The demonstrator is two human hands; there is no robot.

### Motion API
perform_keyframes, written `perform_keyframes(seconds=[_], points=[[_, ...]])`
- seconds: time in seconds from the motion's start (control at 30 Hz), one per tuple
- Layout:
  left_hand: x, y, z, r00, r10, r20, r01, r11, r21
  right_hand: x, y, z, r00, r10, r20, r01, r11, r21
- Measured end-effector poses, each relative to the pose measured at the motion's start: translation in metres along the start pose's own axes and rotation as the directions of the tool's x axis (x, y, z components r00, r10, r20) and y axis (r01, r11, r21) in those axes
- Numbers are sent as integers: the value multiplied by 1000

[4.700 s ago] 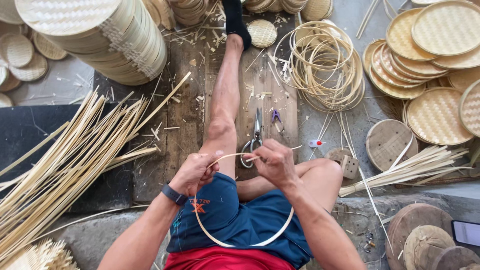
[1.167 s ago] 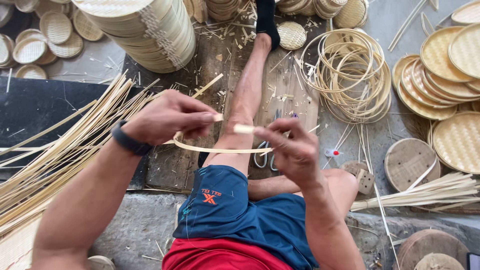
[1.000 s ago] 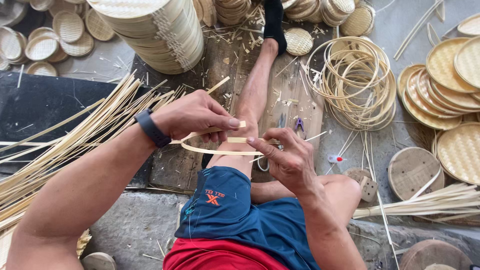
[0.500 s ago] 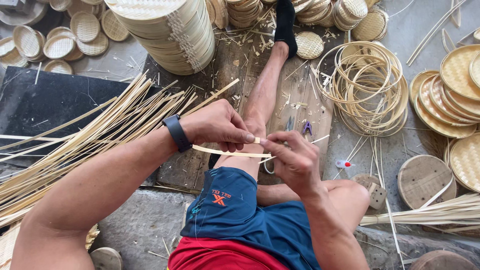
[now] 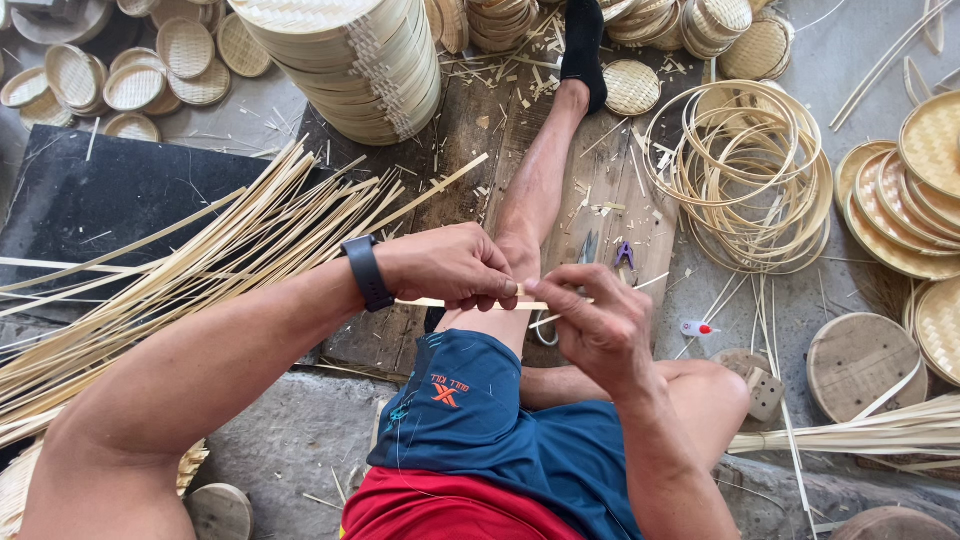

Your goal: The person manipulates thin bamboo strips by hand and uses large scissors to trim them, bending and securing the strips into circular frames.

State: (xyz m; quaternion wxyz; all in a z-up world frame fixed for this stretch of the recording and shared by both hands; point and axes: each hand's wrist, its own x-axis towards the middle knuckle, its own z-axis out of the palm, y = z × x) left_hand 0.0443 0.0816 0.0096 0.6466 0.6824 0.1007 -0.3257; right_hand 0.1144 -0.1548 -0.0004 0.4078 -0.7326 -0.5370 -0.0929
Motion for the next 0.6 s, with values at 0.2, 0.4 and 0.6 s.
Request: perform_keyframes(seconds=[0.2, 0.4, 0.6], points=[[-17, 10, 0, 1000, -8, -13, 5, 975, -222, -1, 23, -6, 977, 211, -35, -210, 977, 33], [-9, 0, -2, 1000, 11, -13, -15, 938, -346, -4, 21, -12, 970, 168, -173, -178, 983, -44], [2, -14, 7, 952, 204, -226, -274, 898, -343, -11, -2, -14, 867, 483, -123, -375, 795, 476]])
